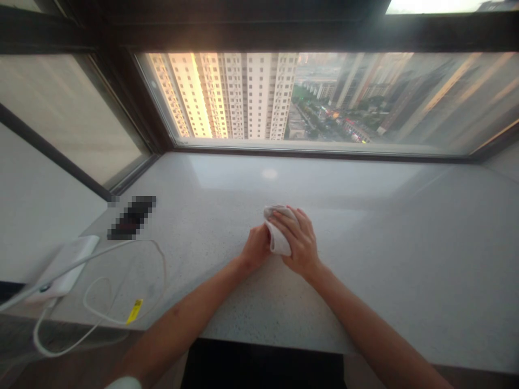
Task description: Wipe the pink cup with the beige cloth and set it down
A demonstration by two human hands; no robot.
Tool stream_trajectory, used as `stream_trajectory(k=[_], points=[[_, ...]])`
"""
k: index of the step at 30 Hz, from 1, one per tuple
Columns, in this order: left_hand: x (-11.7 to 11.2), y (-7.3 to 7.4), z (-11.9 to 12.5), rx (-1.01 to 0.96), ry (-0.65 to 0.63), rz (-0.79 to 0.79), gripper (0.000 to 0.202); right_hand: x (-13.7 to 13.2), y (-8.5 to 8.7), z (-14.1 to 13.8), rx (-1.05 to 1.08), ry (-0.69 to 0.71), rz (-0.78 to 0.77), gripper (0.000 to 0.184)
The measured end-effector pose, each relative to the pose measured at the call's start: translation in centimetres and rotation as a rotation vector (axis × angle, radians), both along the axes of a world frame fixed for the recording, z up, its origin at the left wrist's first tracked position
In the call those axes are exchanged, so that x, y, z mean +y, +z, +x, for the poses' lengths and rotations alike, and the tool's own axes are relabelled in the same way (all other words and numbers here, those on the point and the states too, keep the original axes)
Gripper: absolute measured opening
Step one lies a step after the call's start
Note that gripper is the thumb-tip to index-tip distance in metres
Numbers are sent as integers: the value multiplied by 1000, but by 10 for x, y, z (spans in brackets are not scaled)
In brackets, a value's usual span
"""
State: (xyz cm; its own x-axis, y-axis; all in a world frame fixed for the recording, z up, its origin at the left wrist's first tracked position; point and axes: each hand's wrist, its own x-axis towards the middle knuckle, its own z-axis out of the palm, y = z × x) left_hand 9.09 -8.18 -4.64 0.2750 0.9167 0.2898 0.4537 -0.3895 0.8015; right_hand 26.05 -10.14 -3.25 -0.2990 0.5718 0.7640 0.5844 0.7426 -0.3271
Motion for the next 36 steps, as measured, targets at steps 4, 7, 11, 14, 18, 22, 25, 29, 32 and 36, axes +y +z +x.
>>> stream_trajectory(k=[4,7,11,14,18,22,25,29,32,36], points=[[-2,4,2,14,23,-1,56,8,-4,5,392,-201,-186,43],[-2,4,1,18,-7,-8,56,0,-1,4,300,-137,-117,45],[-1,0,0,19,-13,-24,42,-3,3,2,61,-15,-29,49],[-2,0,1,15,11,-2,55,6,-1,4,277,-119,-133,44],[-2,-1,3,7,8,6,57,2,-3,3,314,-197,-151,47],[0,-5,0,24,-15,-24,38,-10,3,-2,-62,29,-3,51],[-1,-5,-2,19,-5,-17,51,0,1,2,152,-51,-135,48],[-5,2,-1,-7,19,-2,58,21,-14,16,738,-380,-643,63],[-7,7,0,-69,-6,-37,55,24,-20,19,864,-444,-722,63],[-3,2,-1,-167,-156,-55,62,14,-15,7,817,-261,-493,52]])
